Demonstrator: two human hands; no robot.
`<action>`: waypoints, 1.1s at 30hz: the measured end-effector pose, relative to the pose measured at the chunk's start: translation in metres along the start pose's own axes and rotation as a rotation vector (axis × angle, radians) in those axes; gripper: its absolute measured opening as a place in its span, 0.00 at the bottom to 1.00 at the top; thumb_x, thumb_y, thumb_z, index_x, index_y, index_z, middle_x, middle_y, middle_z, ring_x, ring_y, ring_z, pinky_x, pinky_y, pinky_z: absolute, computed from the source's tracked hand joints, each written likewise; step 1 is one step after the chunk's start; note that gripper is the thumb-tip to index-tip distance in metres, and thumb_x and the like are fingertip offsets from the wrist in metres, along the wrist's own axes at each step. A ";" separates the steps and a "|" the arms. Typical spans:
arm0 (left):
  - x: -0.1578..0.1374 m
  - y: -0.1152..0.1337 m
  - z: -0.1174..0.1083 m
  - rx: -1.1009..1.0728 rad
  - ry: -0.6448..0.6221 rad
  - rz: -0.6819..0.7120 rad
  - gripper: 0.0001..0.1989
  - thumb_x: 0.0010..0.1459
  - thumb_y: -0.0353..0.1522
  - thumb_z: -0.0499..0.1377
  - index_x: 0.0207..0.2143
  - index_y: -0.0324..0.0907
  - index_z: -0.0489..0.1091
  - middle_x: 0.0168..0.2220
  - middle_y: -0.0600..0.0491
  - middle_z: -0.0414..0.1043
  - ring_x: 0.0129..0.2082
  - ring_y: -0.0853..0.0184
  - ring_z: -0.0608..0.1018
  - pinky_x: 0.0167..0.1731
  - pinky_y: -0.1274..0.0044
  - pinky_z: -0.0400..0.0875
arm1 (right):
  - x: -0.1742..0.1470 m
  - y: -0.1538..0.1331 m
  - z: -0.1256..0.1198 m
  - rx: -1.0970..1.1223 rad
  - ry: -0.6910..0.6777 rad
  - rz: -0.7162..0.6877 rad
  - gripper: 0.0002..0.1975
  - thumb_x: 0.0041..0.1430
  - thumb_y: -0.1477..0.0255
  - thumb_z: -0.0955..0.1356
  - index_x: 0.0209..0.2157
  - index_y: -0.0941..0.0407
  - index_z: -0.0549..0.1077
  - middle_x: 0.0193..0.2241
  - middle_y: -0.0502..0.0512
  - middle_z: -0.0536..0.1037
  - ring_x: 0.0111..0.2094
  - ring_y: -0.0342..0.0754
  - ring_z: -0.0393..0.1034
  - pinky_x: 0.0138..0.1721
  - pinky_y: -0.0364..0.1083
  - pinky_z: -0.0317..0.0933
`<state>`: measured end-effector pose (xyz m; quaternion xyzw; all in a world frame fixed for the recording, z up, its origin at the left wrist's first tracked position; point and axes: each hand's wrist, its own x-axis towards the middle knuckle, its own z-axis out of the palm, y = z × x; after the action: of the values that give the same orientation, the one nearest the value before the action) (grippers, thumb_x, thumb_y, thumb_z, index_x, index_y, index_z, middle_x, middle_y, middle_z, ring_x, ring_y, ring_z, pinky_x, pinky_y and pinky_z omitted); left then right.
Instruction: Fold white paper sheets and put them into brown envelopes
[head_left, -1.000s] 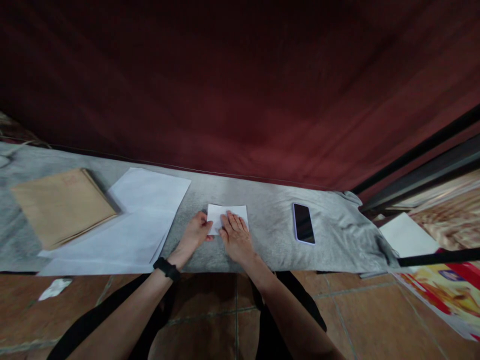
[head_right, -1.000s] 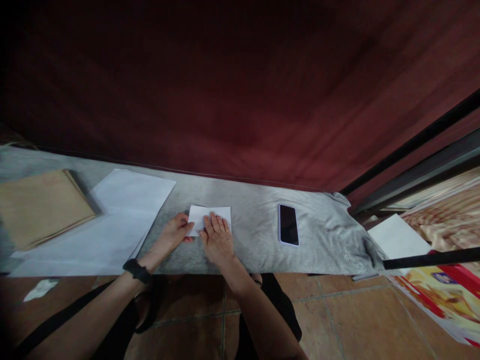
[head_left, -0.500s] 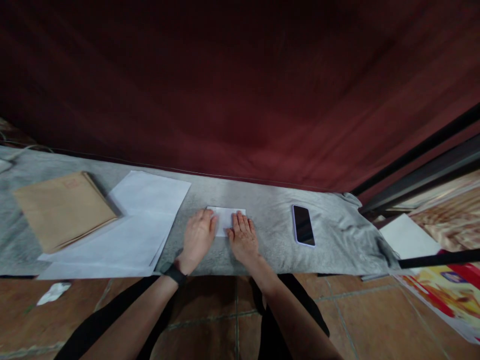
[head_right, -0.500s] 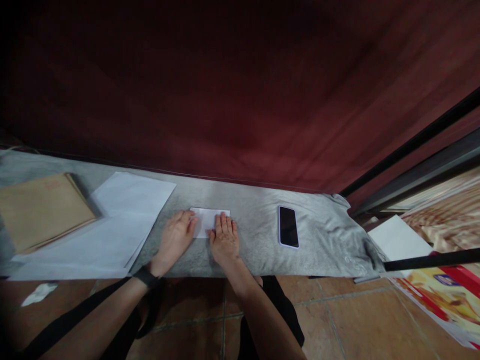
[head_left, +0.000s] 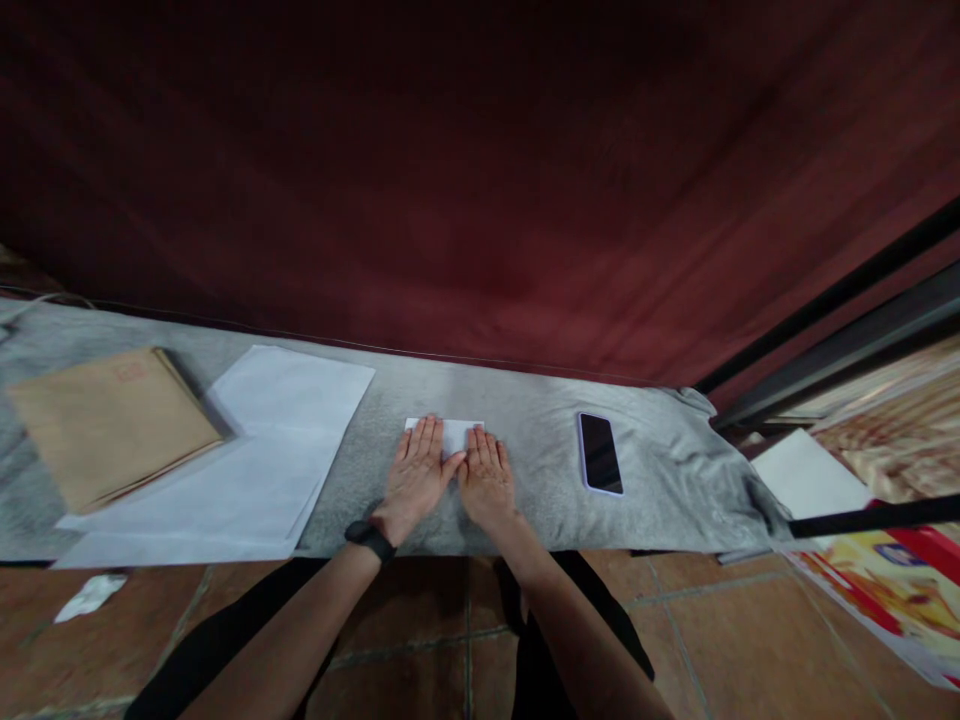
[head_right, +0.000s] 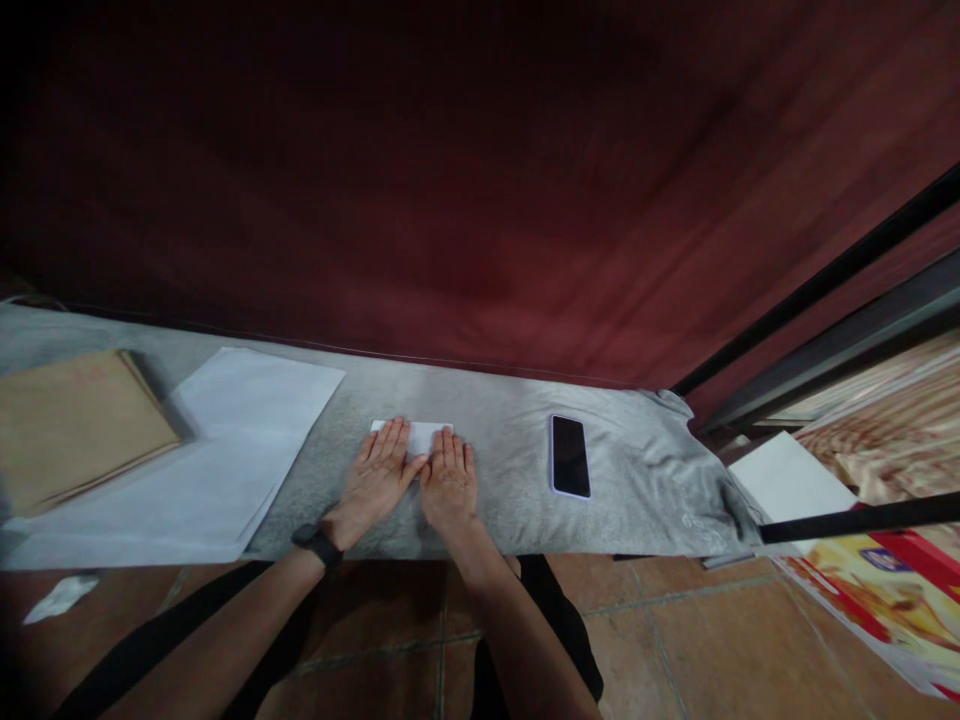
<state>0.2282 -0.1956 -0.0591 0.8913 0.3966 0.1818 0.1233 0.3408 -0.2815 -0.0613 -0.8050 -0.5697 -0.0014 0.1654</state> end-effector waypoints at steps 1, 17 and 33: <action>-0.001 -0.003 -0.001 0.008 0.007 -0.003 0.37 0.68 0.46 0.45 0.68 0.27 0.55 0.70 0.34 0.53 0.72 0.51 0.54 0.70 0.60 0.43 | 0.000 0.002 0.000 0.002 0.009 0.001 0.28 0.73 0.69 0.58 0.69 0.65 0.56 0.70 0.65 0.55 0.70 0.57 0.52 0.70 0.58 0.46; -0.007 -0.036 -0.038 -0.135 0.030 -0.141 0.30 0.63 0.38 0.53 0.64 0.31 0.62 0.58 0.33 0.72 0.60 0.45 0.72 0.60 0.57 0.63 | 0.000 0.021 -0.003 0.022 0.064 0.016 0.27 0.72 0.67 0.59 0.68 0.61 0.59 0.68 0.63 0.60 0.69 0.59 0.55 0.68 0.60 0.49; 0.012 -0.022 -0.064 -1.325 0.095 -0.553 0.36 0.42 0.32 0.67 0.57 0.41 0.68 0.33 0.58 0.72 0.31 0.70 0.75 0.36 0.77 0.70 | 0.000 -0.013 -0.027 0.160 -0.001 -0.273 0.37 0.67 0.61 0.65 0.71 0.61 0.53 0.71 0.64 0.53 0.72 0.58 0.47 0.71 0.61 0.43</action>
<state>0.1943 -0.1677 -0.0065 0.4874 0.4190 0.3848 0.6624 0.3340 -0.2847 -0.0321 -0.7043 -0.6723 0.0220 0.2269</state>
